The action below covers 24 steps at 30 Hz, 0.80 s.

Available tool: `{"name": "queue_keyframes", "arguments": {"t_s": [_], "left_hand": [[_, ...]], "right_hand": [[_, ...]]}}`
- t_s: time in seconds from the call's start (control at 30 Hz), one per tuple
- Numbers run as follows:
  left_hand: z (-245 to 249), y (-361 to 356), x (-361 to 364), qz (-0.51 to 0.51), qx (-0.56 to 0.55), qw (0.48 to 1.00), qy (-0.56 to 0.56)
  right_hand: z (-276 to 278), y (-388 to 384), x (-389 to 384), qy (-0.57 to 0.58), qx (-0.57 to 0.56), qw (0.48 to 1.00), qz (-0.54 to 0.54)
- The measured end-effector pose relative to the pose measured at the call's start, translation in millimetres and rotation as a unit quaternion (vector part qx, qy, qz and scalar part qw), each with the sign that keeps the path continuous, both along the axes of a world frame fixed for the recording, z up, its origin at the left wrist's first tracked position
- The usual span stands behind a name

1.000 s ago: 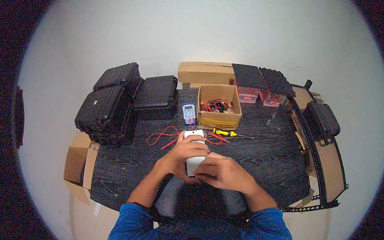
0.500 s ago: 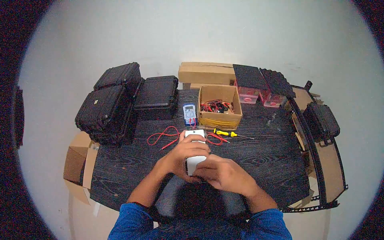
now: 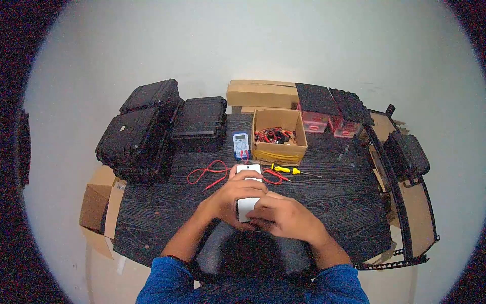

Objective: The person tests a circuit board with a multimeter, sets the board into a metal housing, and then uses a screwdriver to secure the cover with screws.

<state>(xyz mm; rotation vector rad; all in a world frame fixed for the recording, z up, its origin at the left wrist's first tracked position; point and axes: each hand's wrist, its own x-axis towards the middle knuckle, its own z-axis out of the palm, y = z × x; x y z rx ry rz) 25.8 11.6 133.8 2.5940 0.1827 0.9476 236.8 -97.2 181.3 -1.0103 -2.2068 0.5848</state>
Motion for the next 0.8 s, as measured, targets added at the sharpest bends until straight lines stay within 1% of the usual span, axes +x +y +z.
{"name": "queue_keyframes", "arguments": {"t_s": [0.13,0.23,0.33,0.53,0.63,0.73,0.8], "left_hand": [[-2,0,0,0.002,0.003,1.0,0.001],[-3,0,-1,0.0,0.004,1.0,-0.002],[-1,0,0,-0.002,-0.004,1.0,0.009],[-2,0,0,-0.011,-0.022,1.0,-0.007],[1,-1,0,-0.008,-0.024,1.0,0.0],[3,-2,0,-0.001,-0.023,1.0,0.012],[2,-2,0,0.003,-0.017,1.0,0.013]], "right_hand": [[-2,1,-2,-0.001,0.003,1.0,0.007],[0,1,-4,0.012,-0.026,1.0,0.001],[0,1,-3,0.013,-0.037,0.999,0.022],[2,3,0,0.003,-0.036,0.999,0.034],[7,6,3,-0.012,-0.015,0.998,0.062],[9,5,3,-0.019,-0.03,0.999,0.036],[9,4,-1,0.0,-0.028,0.999,0.022]]}}
